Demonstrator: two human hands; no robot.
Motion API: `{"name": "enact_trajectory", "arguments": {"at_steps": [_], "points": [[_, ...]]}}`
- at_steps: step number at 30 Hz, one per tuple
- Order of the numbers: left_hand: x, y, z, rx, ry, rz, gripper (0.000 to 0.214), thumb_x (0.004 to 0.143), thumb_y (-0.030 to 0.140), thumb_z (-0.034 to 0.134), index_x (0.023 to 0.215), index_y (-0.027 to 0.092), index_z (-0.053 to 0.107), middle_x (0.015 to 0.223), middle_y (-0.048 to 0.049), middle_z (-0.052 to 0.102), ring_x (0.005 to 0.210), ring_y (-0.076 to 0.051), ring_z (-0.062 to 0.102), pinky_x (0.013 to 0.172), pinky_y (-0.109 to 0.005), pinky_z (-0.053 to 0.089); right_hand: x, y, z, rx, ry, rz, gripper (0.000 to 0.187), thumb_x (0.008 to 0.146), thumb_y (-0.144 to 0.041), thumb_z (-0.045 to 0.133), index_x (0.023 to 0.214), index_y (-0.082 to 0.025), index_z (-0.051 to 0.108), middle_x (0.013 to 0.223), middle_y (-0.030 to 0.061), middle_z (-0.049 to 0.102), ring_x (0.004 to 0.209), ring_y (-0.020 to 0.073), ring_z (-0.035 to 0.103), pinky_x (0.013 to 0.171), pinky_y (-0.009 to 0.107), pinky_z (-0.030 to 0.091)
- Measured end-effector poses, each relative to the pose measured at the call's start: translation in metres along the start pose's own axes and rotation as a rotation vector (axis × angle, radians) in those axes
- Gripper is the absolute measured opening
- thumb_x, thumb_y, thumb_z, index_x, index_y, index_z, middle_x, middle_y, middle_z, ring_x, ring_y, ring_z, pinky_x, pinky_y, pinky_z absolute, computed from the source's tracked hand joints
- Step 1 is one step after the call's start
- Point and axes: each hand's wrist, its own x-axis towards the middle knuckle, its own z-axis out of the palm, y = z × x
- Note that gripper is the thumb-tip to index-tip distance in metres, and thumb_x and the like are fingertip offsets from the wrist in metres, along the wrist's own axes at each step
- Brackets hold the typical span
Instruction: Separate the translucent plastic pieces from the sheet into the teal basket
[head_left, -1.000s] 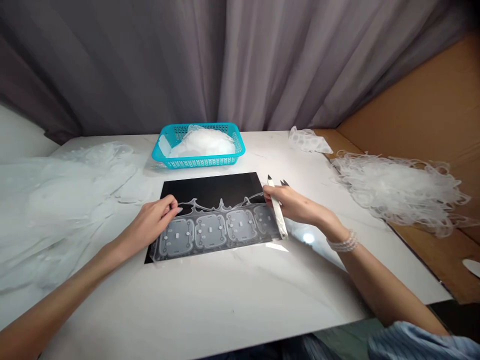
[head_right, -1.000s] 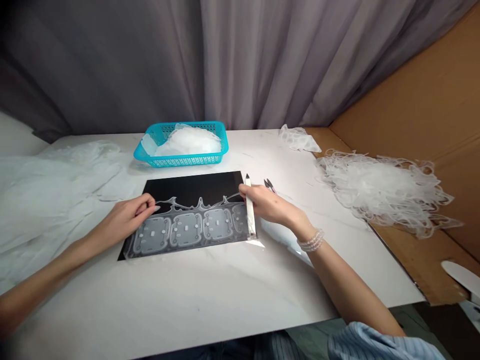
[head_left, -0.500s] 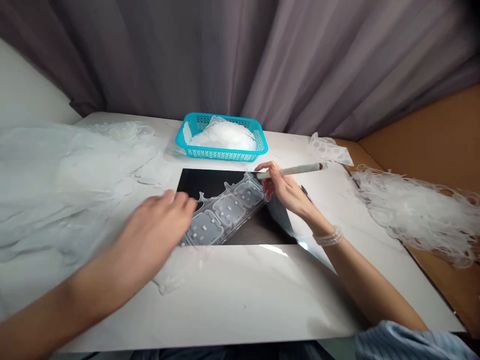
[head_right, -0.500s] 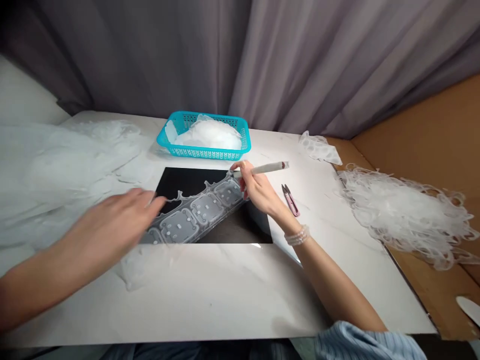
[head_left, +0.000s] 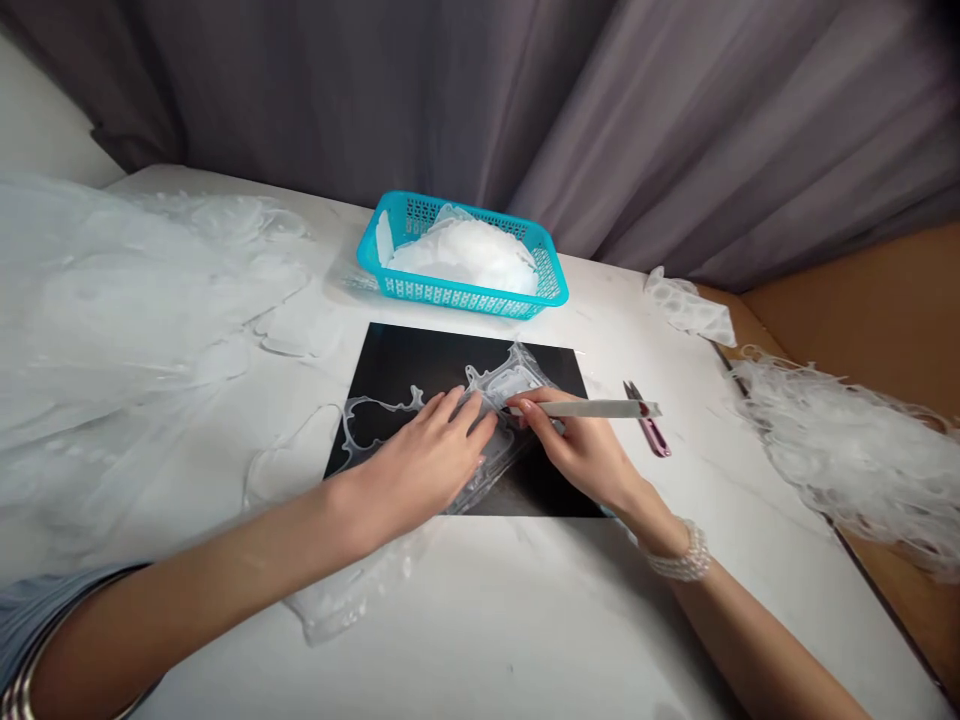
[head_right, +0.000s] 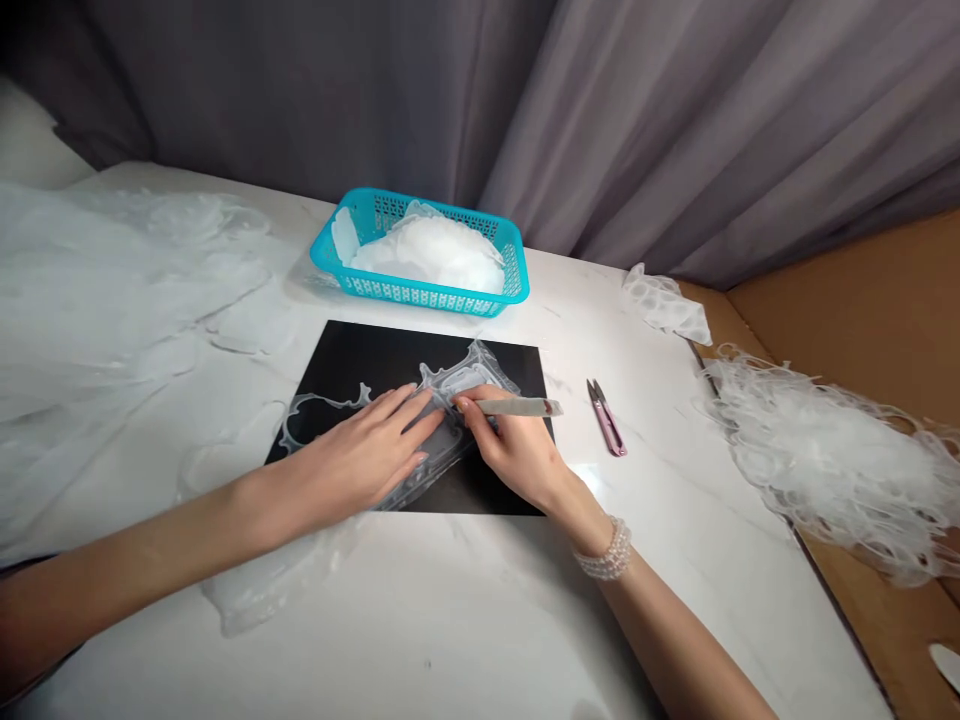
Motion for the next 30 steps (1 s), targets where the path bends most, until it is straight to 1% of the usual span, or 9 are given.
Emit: {"name": "enact_trajectory", "arguments": {"at_steps": [3,6,8,10,12,21,26,28,30], "points": [[0.001,0.001,-0.002,0.007,0.002,-0.043,0.044,0.101,0.022,0.033,0.141,0.009,0.046,0.148,-0.0198,0.046,0.140,-0.037,0.038,0.110,-0.055,0.037,0.002,-0.002,0.001,-0.058,0.000,-0.044,0.021,0.100,-0.024,0.045,0.096,-0.016,0.064,0.081,0.0064,0.068,0.073,0.0177,0.064,0.066,0.031,0.050],[0.001,-0.001,0.000,0.020,0.017,-0.027,0.046,0.102,0.025,0.030,0.142,0.009,0.045,0.151,-0.0177,0.045,0.142,-0.037,0.035,0.113,-0.059,0.032,0.002,-0.004,0.001,-0.093,-0.010,-0.062,0.021,0.100,-0.023,0.046,0.097,-0.016,0.065,0.084,0.0072,0.070,0.073,0.0181,0.065,0.066,0.031,0.050],[0.002,-0.002,0.001,0.024,0.026,0.003,0.047,0.103,0.024,0.029,0.143,0.007,0.045,0.151,-0.0173,0.045,0.143,-0.035,0.036,0.115,-0.055,0.031,0.002,-0.005,0.000,-0.106,-0.006,-0.065,0.020,0.100,-0.023,0.047,0.097,-0.016,0.066,0.084,0.0071,0.070,0.073,0.0184,0.066,0.066,0.031,0.051],[0.002,-0.003,0.002,0.018,0.027,0.029,0.046,0.102,0.023,0.030,0.142,0.005,0.046,0.150,-0.0177,0.047,0.142,-0.032,0.038,0.116,-0.050,0.032,0.001,-0.005,-0.001,-0.114,-0.002,-0.069,0.019,0.100,-0.022,0.048,0.096,-0.016,0.066,0.083,0.0069,0.070,0.073,0.0186,0.066,0.065,0.031,0.051],[0.003,-0.004,0.003,0.011,0.027,0.039,0.046,0.101,0.022,0.032,0.141,0.003,0.046,0.150,-0.0185,0.047,0.141,-0.031,0.040,0.115,-0.046,0.034,0.001,-0.006,-0.001,-0.122,-0.001,-0.083,0.018,0.099,-0.021,0.048,0.096,-0.016,0.065,0.083,0.0068,0.070,0.072,0.0185,0.066,0.064,0.031,0.051],[0.004,-0.005,0.001,-0.020,0.003,0.038,0.047,0.100,0.022,0.034,0.142,0.004,0.044,0.150,-0.0189,0.047,0.141,-0.031,0.041,0.115,-0.048,0.035,0.005,-0.009,0.006,-0.170,0.012,-0.105,0.018,0.099,-0.019,0.048,0.093,-0.015,0.065,0.086,0.0082,0.071,0.074,0.0181,0.066,0.067,0.031,0.051],[0.003,-0.003,-0.004,-0.023,-0.001,0.025,0.044,0.100,0.020,0.034,0.139,0.005,0.047,0.148,-0.0194,0.049,0.139,-0.032,0.043,0.114,-0.048,0.035,-0.011,-0.017,0.000,-0.219,-0.001,-0.067,0.017,0.098,-0.016,0.049,0.093,-0.014,0.066,0.082,0.0071,0.070,0.066,0.0166,0.064,0.061,0.030,0.050],[0.004,-0.003,-0.004,-0.024,-0.002,0.031,0.044,0.099,0.018,0.036,0.140,0.006,0.046,0.148,-0.0194,0.048,0.139,-0.032,0.042,0.114,-0.047,0.036,-0.016,-0.017,0.001,-0.231,-0.010,-0.062,0.017,0.098,-0.016,0.048,0.096,-0.014,0.066,0.084,0.0075,0.070,0.068,0.0165,0.065,0.062,0.030,0.052],[0.004,-0.002,-0.003,-0.022,0.001,0.042,0.046,0.098,0.017,0.038,0.142,0.007,0.044,0.149,-0.0196,0.047,0.140,-0.033,0.042,0.114,-0.047,0.036,-0.018,-0.013,0.005,-0.242,0.009,-0.094,0.017,0.098,-0.015,0.048,0.099,-0.014,0.066,0.087,0.0083,0.071,0.071,0.0167,0.066,0.064,0.030,0.054]]}}
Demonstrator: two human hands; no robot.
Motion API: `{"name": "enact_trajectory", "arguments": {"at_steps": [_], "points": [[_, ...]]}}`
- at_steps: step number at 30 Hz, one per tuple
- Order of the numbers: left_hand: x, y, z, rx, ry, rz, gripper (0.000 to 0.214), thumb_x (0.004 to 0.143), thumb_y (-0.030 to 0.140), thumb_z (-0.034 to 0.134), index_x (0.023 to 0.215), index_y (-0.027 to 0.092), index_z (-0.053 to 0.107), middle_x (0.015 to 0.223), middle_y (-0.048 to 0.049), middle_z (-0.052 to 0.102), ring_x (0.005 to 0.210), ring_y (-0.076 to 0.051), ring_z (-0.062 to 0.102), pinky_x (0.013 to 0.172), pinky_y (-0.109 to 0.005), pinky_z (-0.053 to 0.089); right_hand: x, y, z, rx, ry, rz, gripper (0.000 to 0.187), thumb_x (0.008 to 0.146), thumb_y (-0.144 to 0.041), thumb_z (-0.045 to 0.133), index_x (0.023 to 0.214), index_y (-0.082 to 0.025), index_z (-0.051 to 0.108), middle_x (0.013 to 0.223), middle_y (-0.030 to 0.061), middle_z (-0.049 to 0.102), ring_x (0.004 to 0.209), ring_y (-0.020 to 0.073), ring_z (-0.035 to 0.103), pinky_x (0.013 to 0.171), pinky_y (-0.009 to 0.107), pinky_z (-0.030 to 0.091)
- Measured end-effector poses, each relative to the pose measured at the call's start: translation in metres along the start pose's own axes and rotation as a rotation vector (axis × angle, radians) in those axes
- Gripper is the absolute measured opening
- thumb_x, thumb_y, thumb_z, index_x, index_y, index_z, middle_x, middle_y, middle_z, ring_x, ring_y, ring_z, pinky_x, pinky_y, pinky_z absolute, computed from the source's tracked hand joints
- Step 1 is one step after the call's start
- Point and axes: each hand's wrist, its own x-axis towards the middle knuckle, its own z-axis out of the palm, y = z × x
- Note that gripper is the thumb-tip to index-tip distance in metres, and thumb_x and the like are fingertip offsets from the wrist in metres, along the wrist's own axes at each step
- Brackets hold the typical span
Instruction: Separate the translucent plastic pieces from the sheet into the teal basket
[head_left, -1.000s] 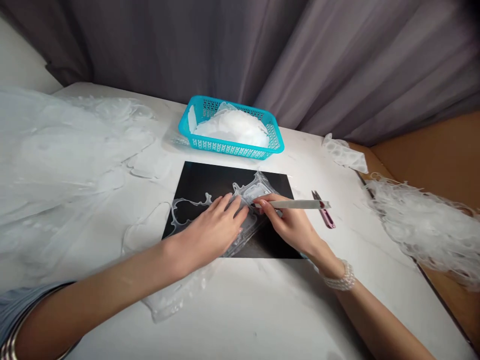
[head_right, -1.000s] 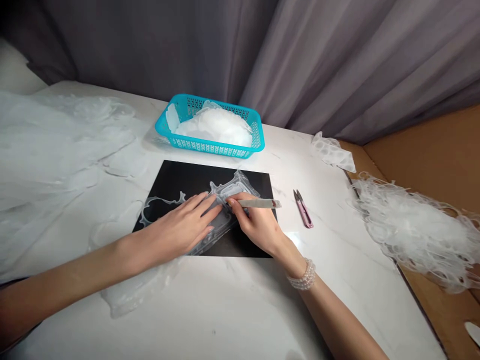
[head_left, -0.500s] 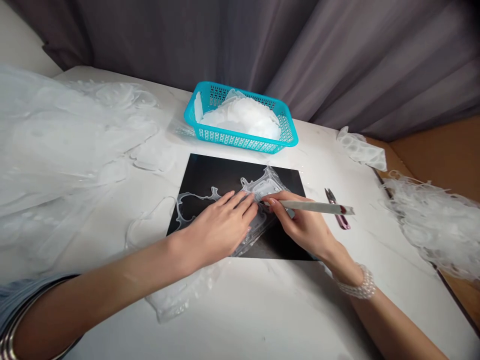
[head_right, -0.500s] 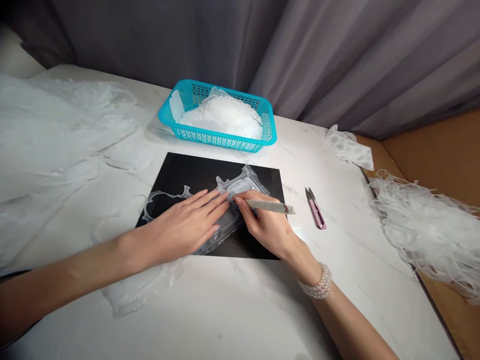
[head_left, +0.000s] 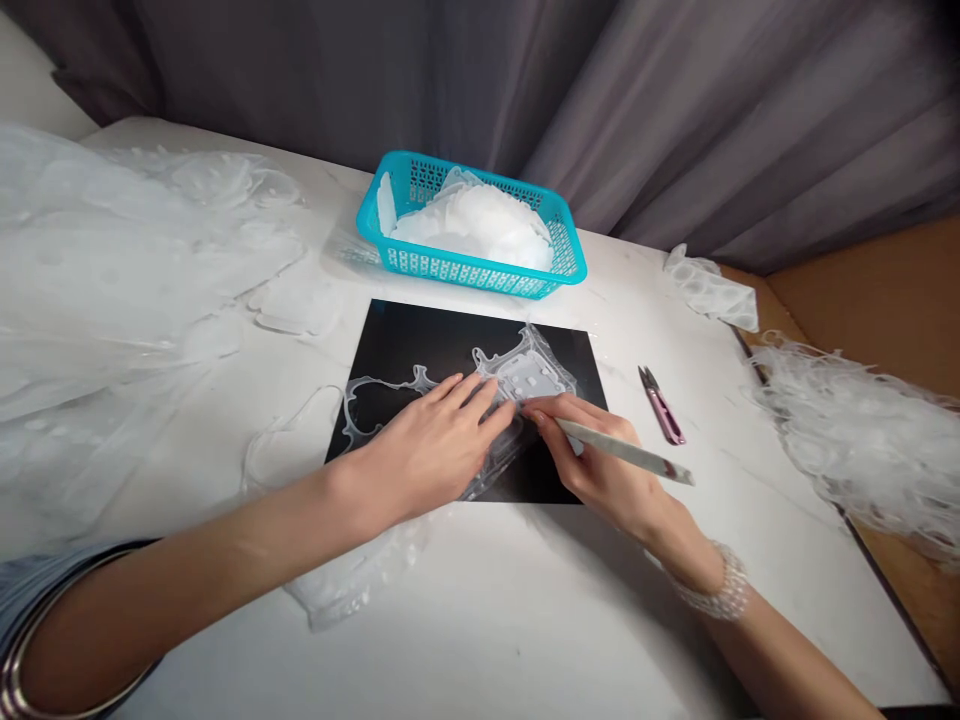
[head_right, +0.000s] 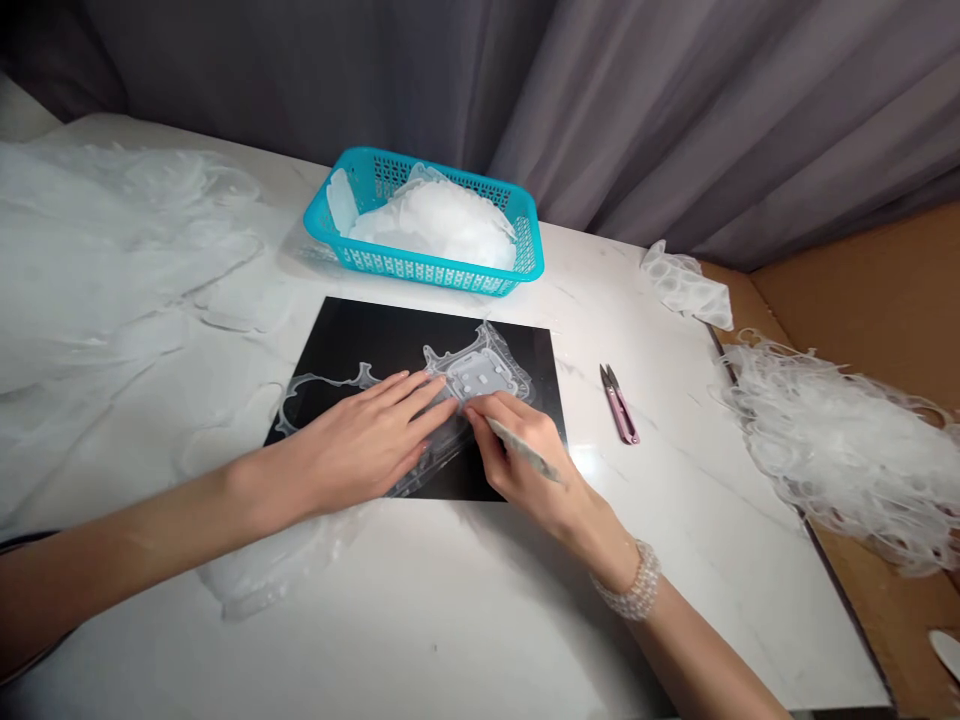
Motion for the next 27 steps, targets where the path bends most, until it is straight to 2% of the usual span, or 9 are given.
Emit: {"name": "enact_trajectory", "arguments": {"at_steps": [4,6,9,12,15,20,22,24,27], "points": [[0.000,0.001,0.002,0.019,0.004,-0.012,0.046,0.097,0.017,0.039,0.141,0.008,0.046,0.149,-0.0214,0.045,0.139,-0.034,0.043,0.113,-0.046,0.037,0.001,0.008,0.014,-0.067,0.083,-0.092,0.017,0.099,-0.014,0.047,0.101,-0.014,0.065,0.089,0.0095,0.069,0.075,0.0176,0.066,0.069,0.032,0.057],[-0.001,0.002,0.003,0.021,0.006,-0.016,0.045,0.097,0.018,0.039,0.140,0.009,0.048,0.150,-0.0212,0.045,0.139,-0.034,0.043,0.112,-0.046,0.038,0.000,0.011,0.019,-0.113,0.069,-0.136,0.019,0.099,-0.014,0.046,0.107,-0.014,0.063,0.093,0.0110,0.068,0.080,0.0190,0.067,0.072,0.034,0.059],[-0.001,0.002,0.004,0.025,0.006,-0.006,0.045,0.097,0.020,0.040,0.139,0.009,0.050,0.153,-0.0212,0.042,0.141,-0.035,0.040,0.113,-0.049,0.037,-0.005,0.014,0.022,-0.199,0.028,-0.199,0.025,0.099,-0.013,0.045,0.118,-0.013,0.061,0.110,0.0169,0.067,0.100,0.0240,0.066,0.085,0.040,0.059],[-0.002,0.004,0.007,0.051,0.006,-0.007,0.047,0.098,0.021,0.037,0.140,0.006,0.050,0.153,-0.0220,0.040,0.142,-0.036,0.038,0.114,-0.050,0.036,-0.006,0.015,0.023,-0.260,0.008,-0.223,0.029,0.099,-0.013,0.044,0.124,-0.013,0.060,0.127,0.0199,0.063,0.124,0.0291,0.058,0.100,0.048,0.053],[-0.002,0.005,0.012,0.075,0.014,-0.016,0.048,0.098,0.020,0.035,0.141,0.004,0.050,0.152,-0.0229,0.041,0.142,-0.037,0.038,0.113,-0.051,0.036,-0.001,0.016,0.019,-0.262,-0.035,-0.223,0.031,0.100,-0.014,0.043,0.124,-0.010,0.062,0.126,0.0209,0.065,0.123,0.0291,0.059,0.102,0.047,0.053],[-0.003,0.006,0.020,0.068,0.067,-0.031,0.048,0.096,0.020,0.038,0.139,0.005,0.053,0.152,-0.0236,0.041,0.142,-0.037,0.038,0.114,-0.052,0.035,0.007,0.011,0.012,-0.337,-0.192,-0.251,0.035,0.099,-0.010,0.039,0.126,-0.006,0.061,0.127,0.0250,0.063,0.118,0.0335,0.061,0.097,0.051,0.054],[-0.003,0.006,0.023,0.068,0.076,-0.042,0.048,0.095,0.020,0.038,0.139,0.005,0.054,0.151,-0.0231,0.043,0.142,-0.036,0.038,0.114,-0.051,0.035,0.009,0.009,0.014,-0.270,-0.183,-0.219,0.036,0.099,-0.010,0.038,0.127,-0.008,0.061,0.126,0.0244,0.064,0.117,0.0328,0.061,0.098,0.052,0.053],[-0.004,0.006,0.025,0.064,0.091,-0.049,0.050,0.095,0.019,0.038,0.141,0.006,0.051,0.151,-0.0230,0.044,0.143,-0.035,0.037,0.115,-0.050,0.034,0.011,0.013,0.017,-0.113,-0.126,-0.183,0.035,0.099,-0.012,0.038,0.127,-0.011,0.060,0.124,0.0207,0.066,0.116,0.0291,0.062,0.100,0.048,0.053],[-0.005,0.006,0.025,0.039,0.107,-0.040,0.052,0.095,0.018,0.037,0.146,0.007,0.045,0.153,-0.0214,0.042,0.144,-0.034,0.035,0.116,-0.051,0.032,0.011,0.033,0.013,0.132,0.062,-0.024,0.031,0.101,-0.019,0.040,0.125,-0.016,0.061,0.117,0.0135,0.070,0.104,0.0214,0.069,0.093,0.040,0.058]]}}
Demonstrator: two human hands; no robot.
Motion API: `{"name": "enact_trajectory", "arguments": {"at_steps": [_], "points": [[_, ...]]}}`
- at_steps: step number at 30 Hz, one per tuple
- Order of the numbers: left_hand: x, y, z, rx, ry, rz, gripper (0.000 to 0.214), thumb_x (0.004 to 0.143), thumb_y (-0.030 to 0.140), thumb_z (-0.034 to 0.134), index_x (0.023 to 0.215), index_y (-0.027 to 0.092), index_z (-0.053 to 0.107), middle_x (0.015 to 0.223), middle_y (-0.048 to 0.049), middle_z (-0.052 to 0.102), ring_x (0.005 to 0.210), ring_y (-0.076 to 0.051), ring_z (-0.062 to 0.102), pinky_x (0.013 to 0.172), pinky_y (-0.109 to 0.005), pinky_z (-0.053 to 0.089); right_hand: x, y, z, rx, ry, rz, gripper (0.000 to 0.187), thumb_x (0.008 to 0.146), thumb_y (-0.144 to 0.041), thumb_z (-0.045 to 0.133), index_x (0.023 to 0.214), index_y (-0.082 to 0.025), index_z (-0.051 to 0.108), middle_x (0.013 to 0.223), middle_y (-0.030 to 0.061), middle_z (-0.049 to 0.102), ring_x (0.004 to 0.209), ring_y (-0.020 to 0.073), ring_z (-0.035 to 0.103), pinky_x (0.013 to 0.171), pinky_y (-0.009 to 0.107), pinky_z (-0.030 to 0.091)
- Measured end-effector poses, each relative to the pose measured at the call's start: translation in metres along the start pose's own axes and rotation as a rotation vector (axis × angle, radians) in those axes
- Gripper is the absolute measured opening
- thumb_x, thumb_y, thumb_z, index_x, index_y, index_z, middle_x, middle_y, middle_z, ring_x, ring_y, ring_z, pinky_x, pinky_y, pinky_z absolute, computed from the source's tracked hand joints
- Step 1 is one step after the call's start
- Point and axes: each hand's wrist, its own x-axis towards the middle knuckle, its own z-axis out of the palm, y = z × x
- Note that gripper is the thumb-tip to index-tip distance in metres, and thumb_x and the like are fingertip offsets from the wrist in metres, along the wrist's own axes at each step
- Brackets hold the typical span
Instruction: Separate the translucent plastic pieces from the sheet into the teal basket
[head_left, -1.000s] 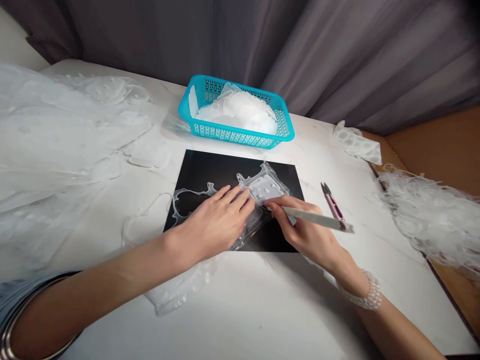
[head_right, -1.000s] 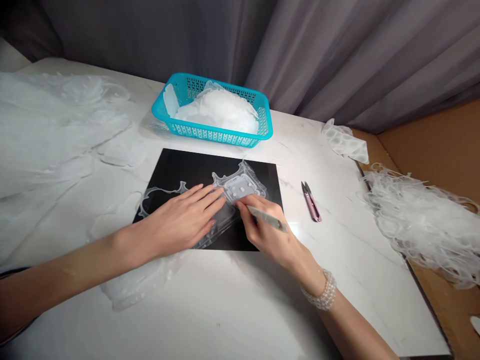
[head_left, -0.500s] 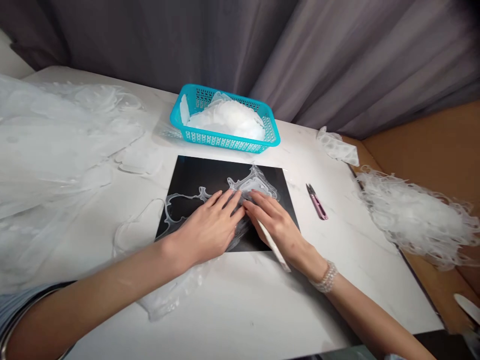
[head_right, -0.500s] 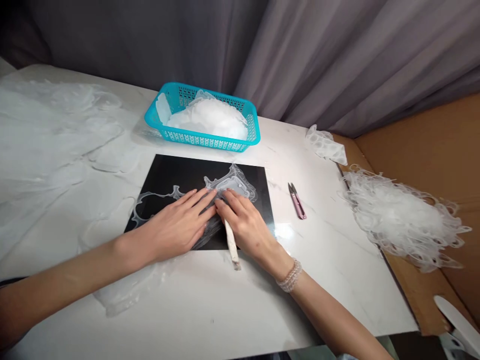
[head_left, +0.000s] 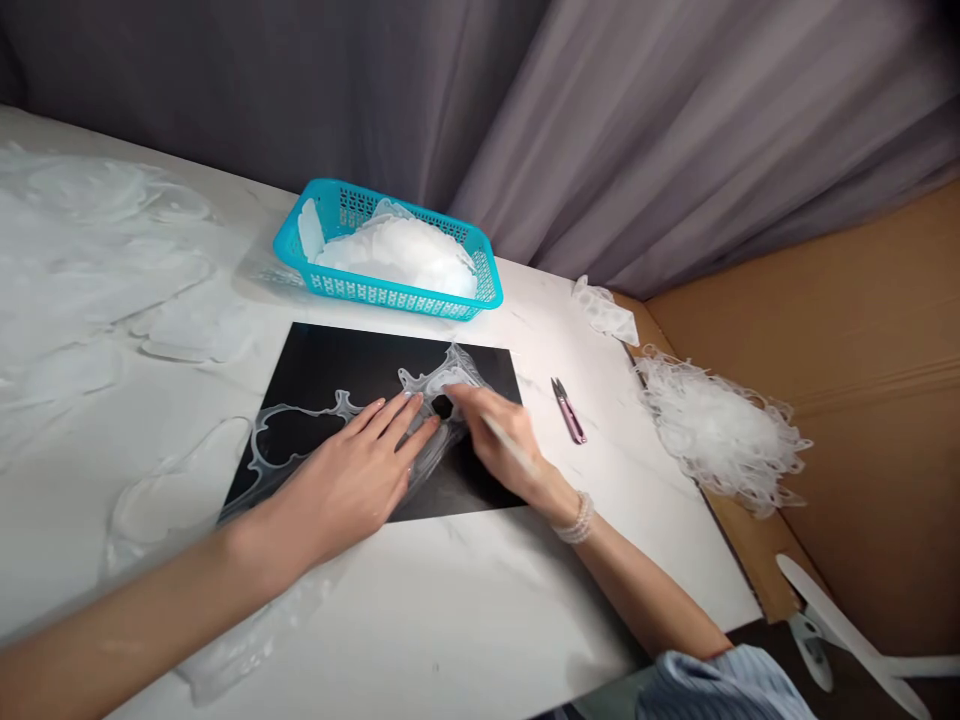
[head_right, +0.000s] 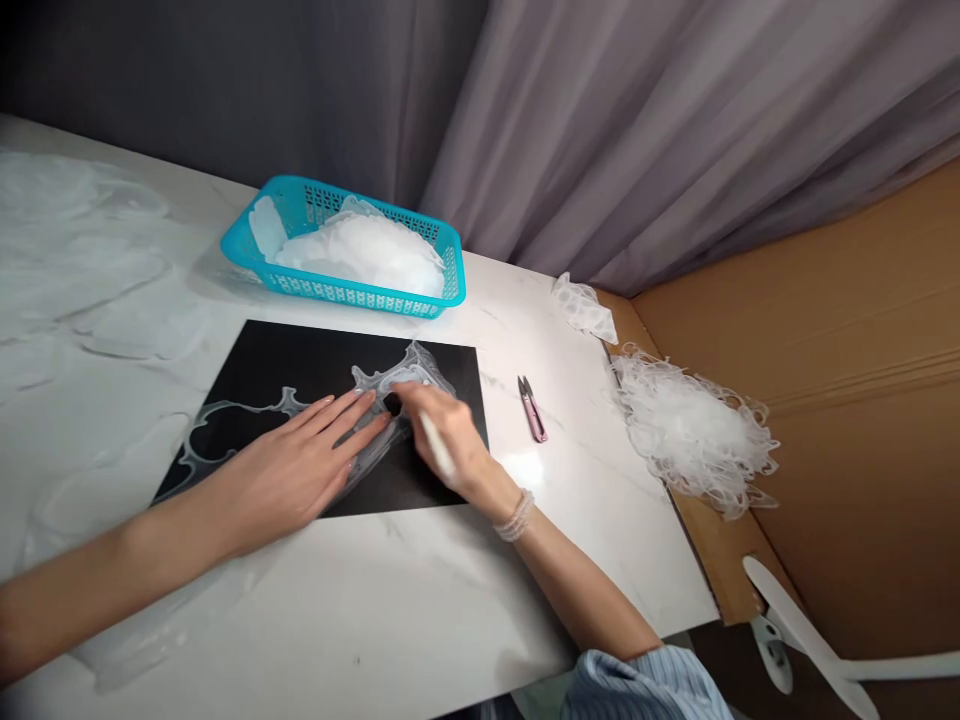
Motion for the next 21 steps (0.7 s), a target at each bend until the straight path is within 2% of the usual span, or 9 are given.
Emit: {"name": "enact_trajectory", "arguments": {"at_steps": [2,5,9,11,13,16,18,19,21], "points": [[-0.001,0.001,0.000,-0.013,-0.004,-0.001,0.053,0.096,0.017,0.036,0.147,0.009,0.043,0.154,-0.0194,0.040,0.145,-0.033,0.033,0.116,-0.051,0.031,-0.005,0.021,-0.018,0.161,0.225,0.207,0.028,0.101,-0.026,0.044,0.120,-0.018,0.063,0.113,0.0116,0.071,0.097,0.0203,0.072,0.087,0.039,0.060],[-0.001,0.003,0.000,-0.018,-0.016,-0.022,0.053,0.096,0.019,0.037,0.148,0.011,0.043,0.155,-0.0183,0.039,0.146,-0.032,0.032,0.116,-0.051,0.032,-0.022,0.054,-0.064,0.404,0.556,0.476,0.021,0.095,-0.033,0.057,0.109,-0.021,0.067,0.100,0.0094,0.075,0.091,0.0232,0.075,0.079,0.037,0.063],[0.002,0.003,-0.001,-0.055,-0.026,-0.044,0.052,0.097,0.018,0.038,0.148,0.011,0.042,0.154,-0.0202,0.040,0.144,-0.033,0.035,0.114,-0.050,0.034,-0.046,0.073,-0.116,0.453,0.570,0.502,0.014,0.094,-0.033,0.059,0.098,-0.024,0.069,0.087,0.0090,0.076,0.093,0.0254,0.075,0.082,0.034,0.062],[0.004,0.001,-0.006,-0.103,-0.015,-0.057,0.051,0.096,0.016,0.038,0.146,0.011,0.045,0.152,-0.0213,0.043,0.143,-0.033,0.038,0.114,-0.052,0.034,-0.050,0.069,-0.121,0.477,0.555,0.483,0.014,0.095,-0.033,0.058,0.101,-0.026,0.068,0.090,0.0085,0.077,0.100,0.0254,0.074,0.090,0.037,0.060],[0.007,0.000,-0.014,-0.226,0.005,-0.062,0.048,0.094,0.013,0.037,0.139,0.010,0.052,0.147,-0.0206,0.050,0.141,-0.033,0.040,0.114,-0.054,0.032,-0.047,0.057,-0.115,0.495,0.556,0.454,0.016,0.097,-0.032,0.055,0.106,-0.026,0.066,0.094,0.0071,0.077,0.104,0.0240,0.072,0.095,0.042,0.058],[0.015,-0.001,-0.030,-0.680,0.038,-0.213,0.040,0.098,0.021,0.033,0.120,0.012,0.065,0.130,-0.0159,0.065,0.129,-0.029,0.054,0.110,-0.050,0.040,-0.037,0.019,-0.094,0.528,0.558,0.405,0.020,0.099,-0.032,0.052,0.112,-0.025,0.064,0.099,0.0060,0.077,0.104,0.0226,0.072,0.095,0.045,0.057],[0.022,0.000,-0.039,-1.218,-0.024,-0.415,0.050,0.101,0.041,0.029,0.109,0.013,0.069,0.116,-0.0146,0.072,0.113,-0.026,0.065,0.099,-0.045,0.050,-0.033,-0.016,-0.082,0.549,0.518,0.367,0.019,0.099,-0.032,0.053,0.111,-0.026,0.066,0.104,0.0065,0.076,0.104,0.0232,0.072,0.094,0.046,0.058],[0.025,0.001,-0.042,-1.524,-0.095,-0.500,0.058,0.099,0.052,0.027,0.106,0.013,0.070,0.111,-0.0152,0.073,0.106,-0.026,0.069,0.095,-0.044,0.053,-0.032,-0.034,-0.077,0.553,0.452,0.335,0.018,0.099,-0.034,0.053,0.108,-0.027,0.067,0.107,0.0065,0.076,0.105,0.0240,0.072,0.095,0.047,0.057],[0.030,0.002,-0.044,-2.053,-0.247,-0.577,0.070,0.094,0.067,0.029,0.102,0.012,0.071,0.104,-0.0165,0.075,0.096,-0.027,0.072,0.089,-0.043,0.056,-0.034,-0.064,-0.073,0.550,0.183,0.244,0.019,0.098,-0.038,0.054,0.105,-0.030,0.069,0.113,0.0068,0.075,0.113,0.0267,0.068,0.099,0.050,0.054]]}}
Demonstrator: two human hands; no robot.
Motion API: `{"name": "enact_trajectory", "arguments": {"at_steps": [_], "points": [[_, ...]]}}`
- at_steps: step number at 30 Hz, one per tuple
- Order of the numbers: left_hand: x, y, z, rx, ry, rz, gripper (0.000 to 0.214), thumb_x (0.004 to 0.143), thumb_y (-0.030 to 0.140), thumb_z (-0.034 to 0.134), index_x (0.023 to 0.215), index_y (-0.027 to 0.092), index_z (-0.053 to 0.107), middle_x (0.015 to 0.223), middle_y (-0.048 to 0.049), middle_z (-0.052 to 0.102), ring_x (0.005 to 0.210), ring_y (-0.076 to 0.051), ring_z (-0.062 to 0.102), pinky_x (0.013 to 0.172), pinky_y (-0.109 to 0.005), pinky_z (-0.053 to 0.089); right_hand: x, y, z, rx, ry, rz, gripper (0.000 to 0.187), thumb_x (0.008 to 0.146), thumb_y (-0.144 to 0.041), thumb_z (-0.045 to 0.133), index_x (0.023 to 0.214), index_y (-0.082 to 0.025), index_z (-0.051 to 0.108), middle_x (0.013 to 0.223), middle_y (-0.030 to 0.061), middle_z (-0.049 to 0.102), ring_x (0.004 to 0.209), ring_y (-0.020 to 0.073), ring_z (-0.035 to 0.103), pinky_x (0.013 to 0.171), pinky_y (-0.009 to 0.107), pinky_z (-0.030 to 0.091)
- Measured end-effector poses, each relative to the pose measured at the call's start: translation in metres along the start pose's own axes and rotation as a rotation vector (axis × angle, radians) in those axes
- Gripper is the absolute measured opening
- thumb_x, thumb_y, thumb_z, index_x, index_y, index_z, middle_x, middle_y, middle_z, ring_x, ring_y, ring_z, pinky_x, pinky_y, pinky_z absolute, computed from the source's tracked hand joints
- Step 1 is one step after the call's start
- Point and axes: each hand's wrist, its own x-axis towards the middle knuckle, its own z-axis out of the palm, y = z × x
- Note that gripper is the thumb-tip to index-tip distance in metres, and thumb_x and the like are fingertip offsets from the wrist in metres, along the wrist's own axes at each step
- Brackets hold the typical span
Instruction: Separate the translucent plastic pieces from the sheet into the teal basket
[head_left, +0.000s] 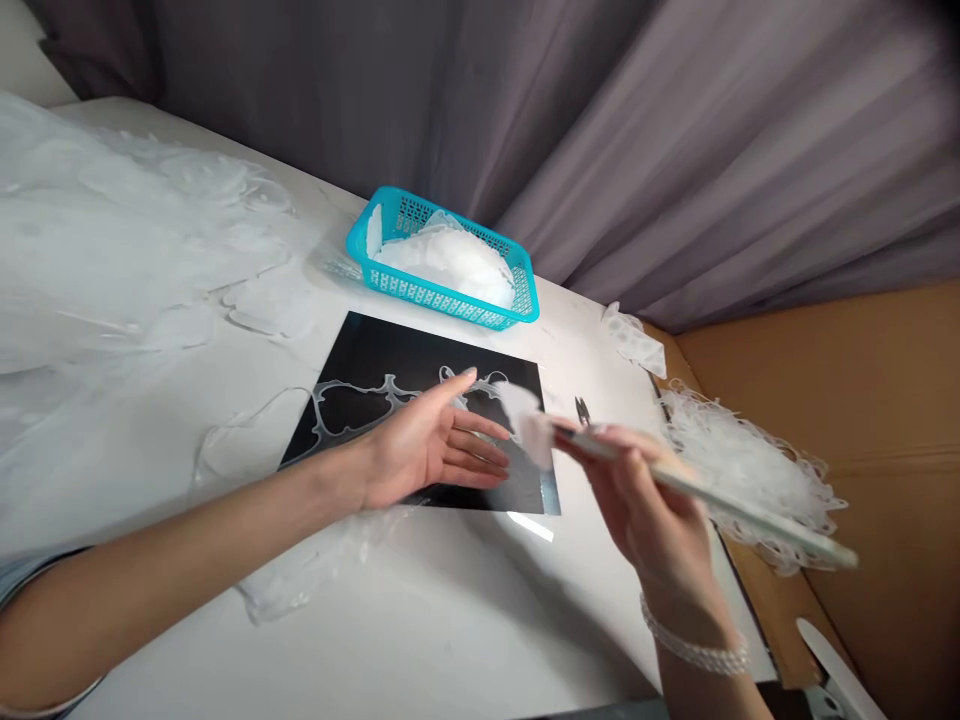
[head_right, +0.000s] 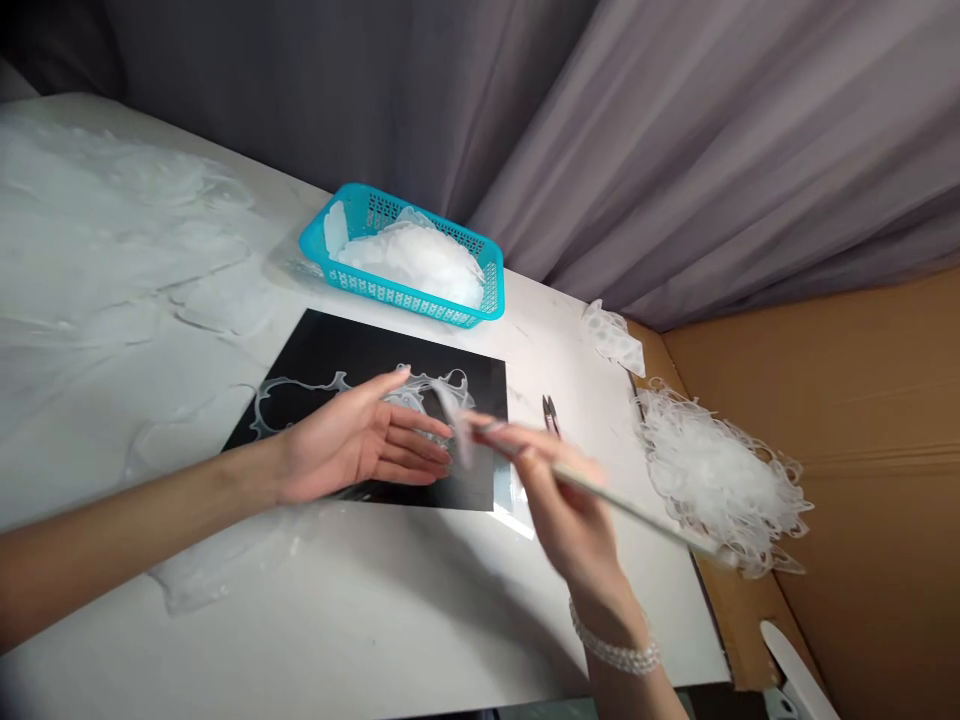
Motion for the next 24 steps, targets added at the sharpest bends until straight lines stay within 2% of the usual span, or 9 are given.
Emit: {"name": "enact_trajectory", "arguments": {"at_steps": [2,3,6,9,12,14,17,22,24], "points": [[0.001,-0.001,0.001,-0.234,-0.057,-0.077,0.062,0.089,0.067,0.045,0.096,0.012,0.073,0.098,-0.0152,0.077,0.091,-0.025,0.073,0.088,-0.041,0.057,-0.005,-0.013,0.007,-0.029,-0.196,-0.017,0.021,0.098,-0.041,0.053,0.107,-0.030,0.068,0.115,0.0069,0.074,0.118,0.0282,0.065,0.101,0.052,0.051],[0.000,-0.002,0.002,-0.260,-0.040,-0.078,0.051,0.086,0.061,0.056,0.096,0.013,0.073,0.097,-0.0138,0.077,0.091,-0.024,0.073,0.088,-0.039,0.057,-0.005,-0.015,0.008,-0.045,-0.197,-0.016,0.021,0.099,-0.041,0.050,0.106,-0.030,0.067,0.114,0.0067,0.075,0.117,0.0279,0.066,0.100,0.051,0.051],[-0.003,-0.006,0.003,-0.163,0.037,-0.041,0.025,0.081,0.032,0.073,0.099,0.015,0.074,0.100,-0.0122,0.078,0.096,-0.023,0.073,0.092,-0.038,0.057,0.005,-0.006,0.005,-0.191,0.009,0.066,0.028,0.103,-0.040,0.041,0.087,-0.024,0.058,0.099,0.0062,0.078,0.099,0.0236,0.072,0.089,0.044,0.054],[-0.005,-0.010,0.006,-0.012,0.089,0.005,0.016,0.082,0.022,0.069,0.096,0.016,0.075,0.100,-0.0119,0.078,0.098,-0.023,0.073,0.095,-0.040,0.055,0.017,0.006,0.009,-0.362,-0.023,0.200,0.033,0.096,-0.040,0.055,0.073,-0.023,0.039,0.091,0.0070,0.078,0.086,0.0218,0.071,0.077,0.036,0.052],[-0.005,-0.013,0.008,0.118,0.120,0.048,0.014,0.084,0.026,0.065,0.089,0.017,0.075,0.098,-0.0092,0.078,0.098,-0.023,0.073,0.098,-0.043,0.054,0.021,0.009,0.022,-0.334,-0.129,0.213,0.044,0.085,-0.032,0.069,0.070,-0.025,0.029,0.090,0.0057,0.077,0.076,0.0192,0.068,0.069,0.032,0.051],[-0.004,-0.014,0.009,0.179,0.124,0.072,0.016,0.085,0.028,0.064,0.089,0.018,0.075,0.096,-0.0079,0.078,0.097,-0.022,0.073,0.096,-0.042,0.055,0.020,0.008,0.030,-0.304,-0.130,0.193,0.044,0.084,-0.027,0.068,0.069,-0.025,0.027,0.086,0.0040,0.076,0.071,0.0171,0.066,0.066,0.030,0.051],[-0.004,-0.016,0.009,0.319,0.151,0.132,0.018,0.086,0.030,0.061,0.085,0.018,0.074,0.086,-0.0061,0.077,0.085,-0.020,0.072,0.081,-0.036,0.058,0.016,0.010,0.037,-0.346,-0.110,0.152,0.041,0.086,-0.024,0.064,0.068,-0.024,0.028,0.079,0.0019,0.073,0.068,0.0147,0.062,0.062,0.028,0.048],[-0.008,-0.025,0.010,0.999,0.349,0.427,0.029,0.092,0.026,0.049,0.075,0.018,0.070,0.066,-0.0023,0.067,0.062,-0.017,0.062,0.062,-0.031,0.049,0.018,0.028,0.042,-0.546,-0.057,0.033,0.036,0.091,-0.024,0.052,0.067,-0.023,0.026,0.061,-0.0042,0.048,0.058,0.0094,0.042,0.052,0.024,0.033],[-0.010,-0.027,0.009,1.107,0.391,0.512,0.027,0.093,0.025,0.048,0.080,0.019,0.071,0.069,-0.0018,0.069,0.062,-0.016,0.062,0.063,-0.030,0.048,0.024,0.036,0.039,-0.609,-0.025,0.010,0.035,0.091,-0.023,0.050,0.067,-0.023,0.025,0.059,-0.0057,0.039,0.055,0.0088,0.034,0.051,0.024,0.028]]}}
